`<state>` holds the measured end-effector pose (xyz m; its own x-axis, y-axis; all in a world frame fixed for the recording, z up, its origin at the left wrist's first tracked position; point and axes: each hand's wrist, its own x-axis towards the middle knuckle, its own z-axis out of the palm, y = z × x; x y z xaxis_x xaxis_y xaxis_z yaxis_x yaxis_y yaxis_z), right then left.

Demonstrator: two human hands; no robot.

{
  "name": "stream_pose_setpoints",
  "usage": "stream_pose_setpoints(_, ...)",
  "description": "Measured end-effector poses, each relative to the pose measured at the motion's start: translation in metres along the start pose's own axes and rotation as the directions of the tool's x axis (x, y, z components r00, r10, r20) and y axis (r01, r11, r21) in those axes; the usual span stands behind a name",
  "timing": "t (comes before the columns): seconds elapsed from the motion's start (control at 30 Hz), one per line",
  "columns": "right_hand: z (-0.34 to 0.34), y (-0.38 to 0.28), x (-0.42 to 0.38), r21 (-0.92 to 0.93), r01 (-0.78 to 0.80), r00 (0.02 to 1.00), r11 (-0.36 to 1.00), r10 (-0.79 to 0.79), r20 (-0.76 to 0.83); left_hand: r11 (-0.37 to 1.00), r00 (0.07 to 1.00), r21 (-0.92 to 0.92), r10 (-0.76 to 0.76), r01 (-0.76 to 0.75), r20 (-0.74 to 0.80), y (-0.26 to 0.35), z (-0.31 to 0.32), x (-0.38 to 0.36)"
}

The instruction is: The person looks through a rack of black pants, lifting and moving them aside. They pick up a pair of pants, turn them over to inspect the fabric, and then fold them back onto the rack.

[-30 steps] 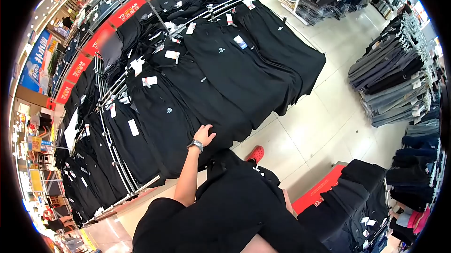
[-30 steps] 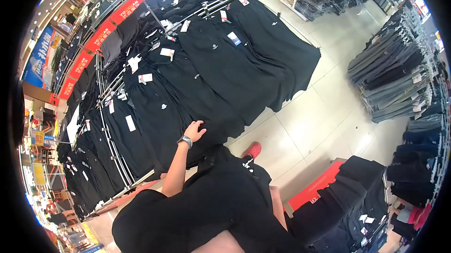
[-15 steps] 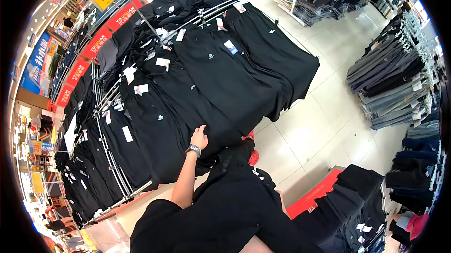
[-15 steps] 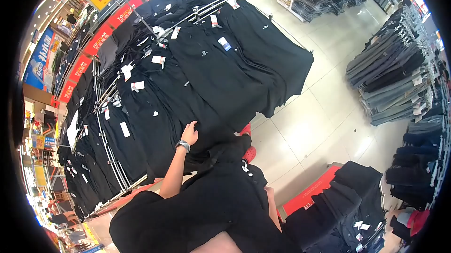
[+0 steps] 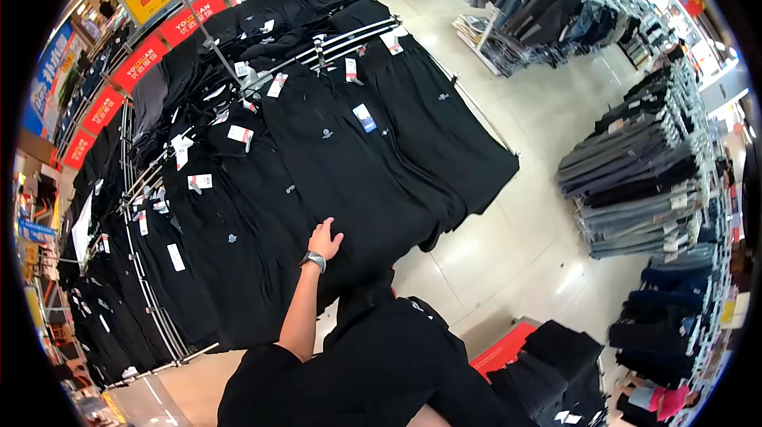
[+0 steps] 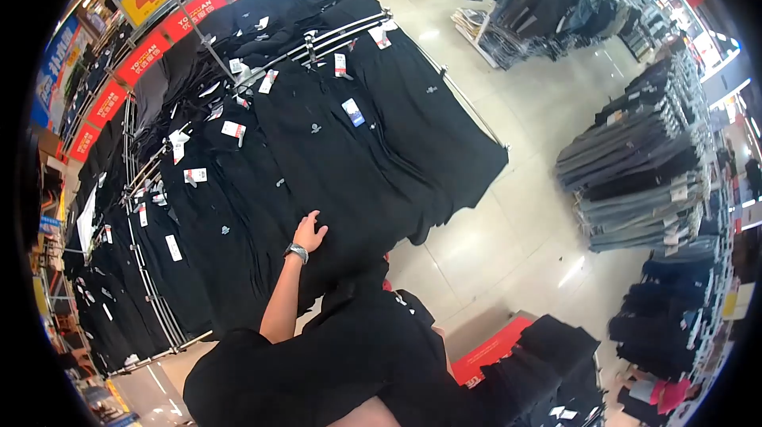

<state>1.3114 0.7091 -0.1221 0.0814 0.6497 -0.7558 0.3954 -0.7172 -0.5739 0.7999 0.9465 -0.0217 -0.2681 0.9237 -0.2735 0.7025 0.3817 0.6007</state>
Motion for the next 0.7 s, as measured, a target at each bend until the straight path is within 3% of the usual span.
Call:
stream_pose_setpoints(0.23,-0.052,-0.072,0.092,-0.055,-0.043,0.995,0.998,0.048,0.093,0.998,0.999,-0.064,-0.014,0.012,-0.037,0.012,0.003,0.030)
stream_pose_setpoints(0.33,-0.079,-0.131,0.121,-0.190,-0.003,0.983,0.982,0.038,0.182,0.995,0.996,-0.046,-0.085,0.084,-0.013,0.011,-0.003,0.033)
stream_pose_setpoints(0.37,-0.085,-0.162,0.127,-0.285,0.123,0.985,0.951,-0.082,0.151,0.993,0.995,-0.069,-0.095,0.093,-0.037,0.006,-0.001,0.033)
stream_pose_setpoints(0.4,-0.086,-0.211,0.122,-0.292,0.141,0.982,0.946,-0.096,0.164,0.991,0.993,-0.090,-0.103,0.097,-0.062,0.003,-0.001,0.035)
stream_pose_setpoints(0.5,-0.072,-0.348,0.111,-0.178,0.189,0.964,0.966,-0.148,0.220,0.984,0.984,-0.104,-0.154,0.145,-0.084,-0.006,-0.006,0.037)
stream_pose_setpoints(0.53,-0.062,-0.383,0.110,-0.129,0.289,0.937,0.949,-0.253,0.241,0.980,0.981,-0.108,-0.177,0.167,-0.084,-0.011,-0.006,0.039)
stream_pose_setpoints(0.6,-0.031,-0.425,0.125,-0.014,0.433,0.873,0.901,-0.416,0.256,0.976,0.974,-0.097,-0.203,0.194,-0.096,-0.012,-0.012,0.049)
stream_pose_setpoints(0.63,-0.013,-0.443,0.133,-0.013,0.553,0.795,0.833,-0.523,0.306,0.981,0.979,-0.103,-0.176,0.166,-0.099,-0.014,-0.016,0.055)
stream_pose_setpoints(0.7,0.021,-0.465,0.141,-0.159,0.634,0.761,0.757,-0.575,0.300,0.988,0.986,-0.100,-0.129,0.119,-0.104,-0.019,-0.024,0.064)
